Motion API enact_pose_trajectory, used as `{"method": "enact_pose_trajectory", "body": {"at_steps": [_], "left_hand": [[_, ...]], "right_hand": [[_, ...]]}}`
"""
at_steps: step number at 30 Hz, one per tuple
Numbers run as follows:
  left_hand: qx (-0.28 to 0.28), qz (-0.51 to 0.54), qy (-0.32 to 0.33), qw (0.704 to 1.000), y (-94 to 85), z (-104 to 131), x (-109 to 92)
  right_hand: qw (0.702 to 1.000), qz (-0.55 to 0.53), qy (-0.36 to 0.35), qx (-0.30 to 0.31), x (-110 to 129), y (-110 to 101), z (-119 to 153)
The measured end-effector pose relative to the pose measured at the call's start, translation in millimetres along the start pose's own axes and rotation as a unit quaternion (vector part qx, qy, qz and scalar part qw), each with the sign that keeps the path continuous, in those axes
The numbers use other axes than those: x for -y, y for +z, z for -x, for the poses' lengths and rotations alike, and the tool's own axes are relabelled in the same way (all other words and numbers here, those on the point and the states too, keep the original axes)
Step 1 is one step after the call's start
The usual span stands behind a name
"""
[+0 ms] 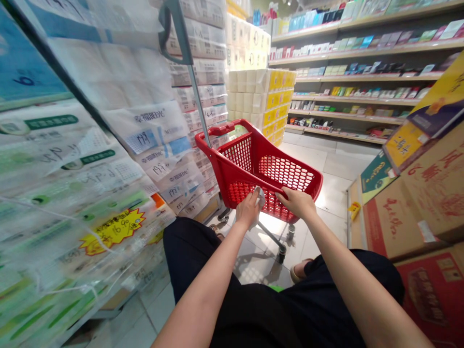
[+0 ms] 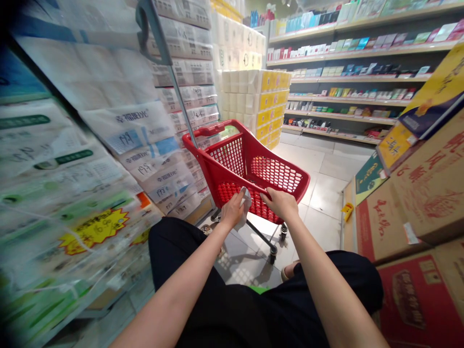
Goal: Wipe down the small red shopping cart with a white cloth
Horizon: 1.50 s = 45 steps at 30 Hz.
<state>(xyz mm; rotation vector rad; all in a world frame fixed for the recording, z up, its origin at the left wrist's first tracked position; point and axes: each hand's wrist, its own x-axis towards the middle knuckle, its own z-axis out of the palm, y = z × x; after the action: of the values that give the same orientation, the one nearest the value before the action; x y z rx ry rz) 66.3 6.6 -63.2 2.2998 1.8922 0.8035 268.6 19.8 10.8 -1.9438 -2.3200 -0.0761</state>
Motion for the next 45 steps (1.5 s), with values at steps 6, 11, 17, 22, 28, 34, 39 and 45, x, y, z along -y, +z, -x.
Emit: {"method": "enact_pose_trajectory", "body": {"at_steps": [6, 11, 17, 22, 28, 34, 39, 45], "left_hand": [[0.006, -0.039, -0.015, 0.999, -9.7, -11.3, 2.0], [0.016, -0.005, -0.020, 1.000, -8.3, -5.9, -4.9], [0.003, 0.019, -0.002, 1.000, -1.1, 18.3, -4.0], [-0.040, 0.030, -0.028, 0.998, -2.1, 14.7, 2.2], [-0.042, 0.034, -0.022, 0.998, -5.8, -5.3, 12.4], [-0.021, -0.015, -0.002, 1.000, -3.7, -0.8, 13.8], [-0.033, -0.008, 0.032, 0.999, -0.8, -1.2, 14.7], [-0.034, 0.000, 0.043, 0.999, 0.1, -5.9, 18.9]], "right_hand": [[1.000, -0.006, 0.004, 0.004, -1.4, 1.0, -1.7], [1.000, -0.006, 0.009, 0.000, -1.3, 1.5, 0.0], [1.000, -0.008, 0.007, -0.003, -0.8, 0.8, 1.4], [1.000, -0.005, 0.009, 0.004, -0.9, 0.9, 0.2], [1.000, -0.006, 0.005, -0.003, -3.0, 3.0, -2.5], [1.000, -0.004, -0.006, -0.013, -5.0, 3.9, -2.2], [1.000, 0.003, -0.003, -0.011, -6.0, 2.9, -1.7], [1.000, 0.001, -0.012, -0.019, -5.6, 2.4, 0.0]]}}
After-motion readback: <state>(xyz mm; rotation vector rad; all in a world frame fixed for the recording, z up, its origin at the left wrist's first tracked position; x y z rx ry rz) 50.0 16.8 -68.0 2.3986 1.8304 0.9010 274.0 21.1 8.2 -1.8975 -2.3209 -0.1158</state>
